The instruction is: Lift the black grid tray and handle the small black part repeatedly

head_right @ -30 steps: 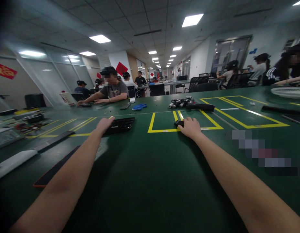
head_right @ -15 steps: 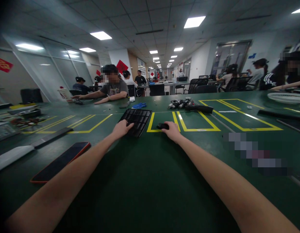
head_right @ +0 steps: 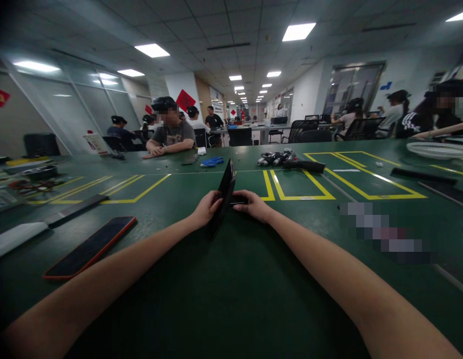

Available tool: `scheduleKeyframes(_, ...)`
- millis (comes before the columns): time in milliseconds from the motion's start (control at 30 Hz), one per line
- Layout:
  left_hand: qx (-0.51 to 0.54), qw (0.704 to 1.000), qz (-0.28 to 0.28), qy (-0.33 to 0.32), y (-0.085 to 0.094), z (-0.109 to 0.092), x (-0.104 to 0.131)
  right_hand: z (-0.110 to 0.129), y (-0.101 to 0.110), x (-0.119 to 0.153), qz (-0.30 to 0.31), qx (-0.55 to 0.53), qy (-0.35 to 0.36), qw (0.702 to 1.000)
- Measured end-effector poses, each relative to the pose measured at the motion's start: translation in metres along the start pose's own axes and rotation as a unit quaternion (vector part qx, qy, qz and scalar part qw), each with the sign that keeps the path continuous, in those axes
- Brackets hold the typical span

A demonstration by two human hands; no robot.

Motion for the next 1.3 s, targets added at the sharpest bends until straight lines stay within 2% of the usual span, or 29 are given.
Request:
scheduleKeyframes(67,0.003,1.0,0.006,0.012,-0.001,-0.002,0.004,0.005,-0.001,0.001,0.005,0.02,0.016,1.0)
scheduleKeyframes(167,-0.018,1.0,0.019,0.015,-0.002,-0.006,0.006,0.014,-0.003,0.001,-0.004,0.115,0.065,0.991)
scheduleKeyframes(267,0.025,0.998,0.028,0.045,0.001,-0.004,0.002,0.017,-0.009,-0.001,-0.011,0.188,0.103,0.977)
scheduleKeyframes(333,0.121,0.985,0.014,0.124,0.006,0.006,-0.001,0.017,-0.011,-0.003,-0.015,0.213,0.117,0.97)
scheduleKeyframes(433,0.256,0.934,-0.019,0.248,0.012,0.021,0.001,0.017,-0.011,-0.003,-0.017,0.234,0.124,0.964)
scheduleKeyframes(500,0.287,0.917,-0.026,0.274,0.017,0.025,0.003,0.018,-0.011,-0.002,-0.013,0.245,0.128,0.961)
scheduleKeyframes(700,0.304,0.916,-0.007,0.261,0.023,0.023,0.007,0.022,-0.01,-0.001,-0.01,0.246,0.132,0.96)
scheduleKeyframes(767,0.325,0.912,0.011,0.25,0.02,0.018,0.008,0.022,-0.011,-0.001,-0.01,0.242,0.134,0.961)
scheduleKeyframes(933,0.404,0.88,0.072,0.239,0.005,0.007,0.009,0.021,-0.013,-0.002,-0.003,0.221,0.139,0.965)
scheduleKeyframes(1167,0.45,0.858,0.108,0.222,-0.003,0.005,0.01,0.022,-0.014,-0.002,-0.002,0.209,0.15,0.966)
scheduleKeyframes(1300,0.444,0.862,0.119,0.212,-0.005,0.007,0.009,0.023,-0.013,-0.002,-0.003,0.206,0.142,0.968)
Point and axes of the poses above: each hand's wrist, its own x-axis away from the middle knuckle, its own y-axis out of the back of the hand, z = x × y, the point moved 7 cm from there along -x, towards the middle knuckle, and after that the axes turned 10 degrees about x, right-handed, at the moved point
